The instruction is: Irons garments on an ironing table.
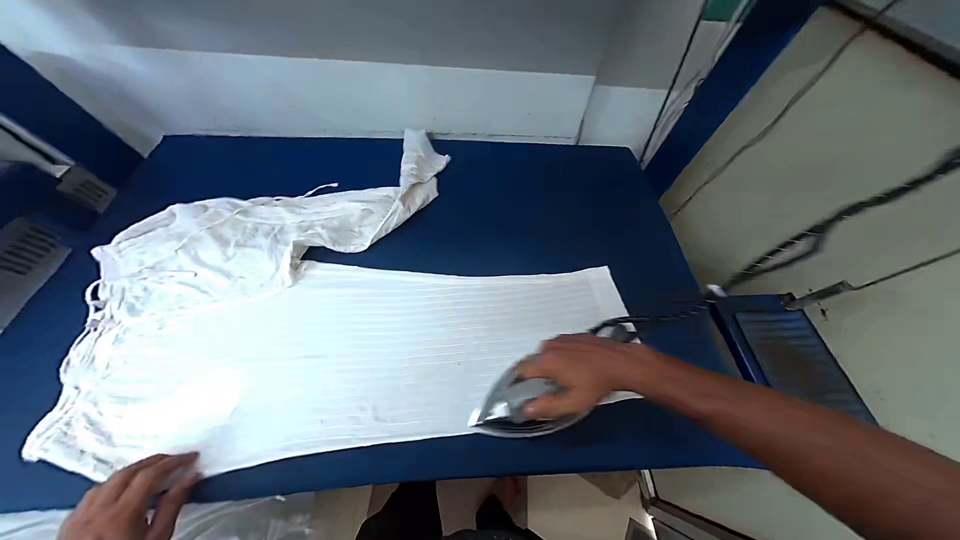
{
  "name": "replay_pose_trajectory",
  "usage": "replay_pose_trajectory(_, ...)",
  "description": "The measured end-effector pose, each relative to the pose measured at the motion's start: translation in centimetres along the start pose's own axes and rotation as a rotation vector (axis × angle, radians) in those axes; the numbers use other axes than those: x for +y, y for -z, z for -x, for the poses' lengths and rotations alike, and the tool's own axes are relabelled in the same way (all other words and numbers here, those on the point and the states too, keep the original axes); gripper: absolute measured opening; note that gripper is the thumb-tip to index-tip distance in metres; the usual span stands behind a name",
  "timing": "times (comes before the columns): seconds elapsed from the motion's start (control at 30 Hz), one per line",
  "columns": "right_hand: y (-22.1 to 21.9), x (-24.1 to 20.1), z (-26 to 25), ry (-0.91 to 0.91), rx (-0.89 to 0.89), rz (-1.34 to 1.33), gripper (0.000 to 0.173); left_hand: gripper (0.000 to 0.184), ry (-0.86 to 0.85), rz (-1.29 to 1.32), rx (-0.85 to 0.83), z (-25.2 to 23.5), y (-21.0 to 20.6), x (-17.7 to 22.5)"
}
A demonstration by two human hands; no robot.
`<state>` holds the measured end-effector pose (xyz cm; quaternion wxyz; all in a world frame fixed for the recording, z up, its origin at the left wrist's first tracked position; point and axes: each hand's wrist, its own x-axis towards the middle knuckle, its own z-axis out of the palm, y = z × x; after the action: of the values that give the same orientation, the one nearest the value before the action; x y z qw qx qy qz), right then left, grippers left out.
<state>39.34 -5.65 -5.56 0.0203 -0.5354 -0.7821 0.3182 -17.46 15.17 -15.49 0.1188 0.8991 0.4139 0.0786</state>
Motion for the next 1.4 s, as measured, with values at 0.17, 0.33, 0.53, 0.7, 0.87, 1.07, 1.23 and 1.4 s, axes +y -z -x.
replay_pose_trajectory(0.17, -0.6, 6.5, 9.1, -0.174, 0.143, -0.012, 0.052, 0.045, 0.394, 0.081, 0.201, 1.2, 1.8, -3.5)
replay_pose_trajectory(0.33, -0.7, 6.1, 5.1, -0.207, 0.213, -0.205, 0.063, 0.064, 1.034, 0.533, 0.380, 0.3, 2.9, -5.6)
replay_pose_trajectory(0.53, -0.1, -1.8, -7.4, -0.147, 0.082, -0.310, 0.057, 0.055, 1.119, 0.404, 0.341, -2.8, 5.0, -8.5)
replay_pose_trajectory(0.7, -0.2, -6.6, -15.4, -0.119, -0.012, -0.433, 0.053, 0.056, 1.079, 0.510, 0.190, -5.3, 4.8, -11.0)
replay_pose_trajectory(0.87, -0.5, -10.4, -21.6, -0.152, -0.078, -0.500, 0.052, 0.041, 1.082, 0.551, 0.073, -5.6, 5.2, -12.4)
replay_pose_trajectory(1.07, 0.0, -15.3, -28.5, -0.147, -0.137, -0.479, 0.055, 0.034, 1.090, 0.764, 0.096, -5.4, 7.1, -13.6)
replay_pose_trajectory(1.23, 0.1, -20.3, -34.4, -0.105, -0.199, -0.400, 0.058, 0.030, 1.035, 0.813, 0.051, -5.1, 8.5, -14.0)
replay_pose_trajectory(1.4, -0.6, -24.3, -39.5, -0.083, -0.172, -0.322, 0.058, 0.025, 0.980, 0.836, 0.040, -4.5, 9.5, -14.6)
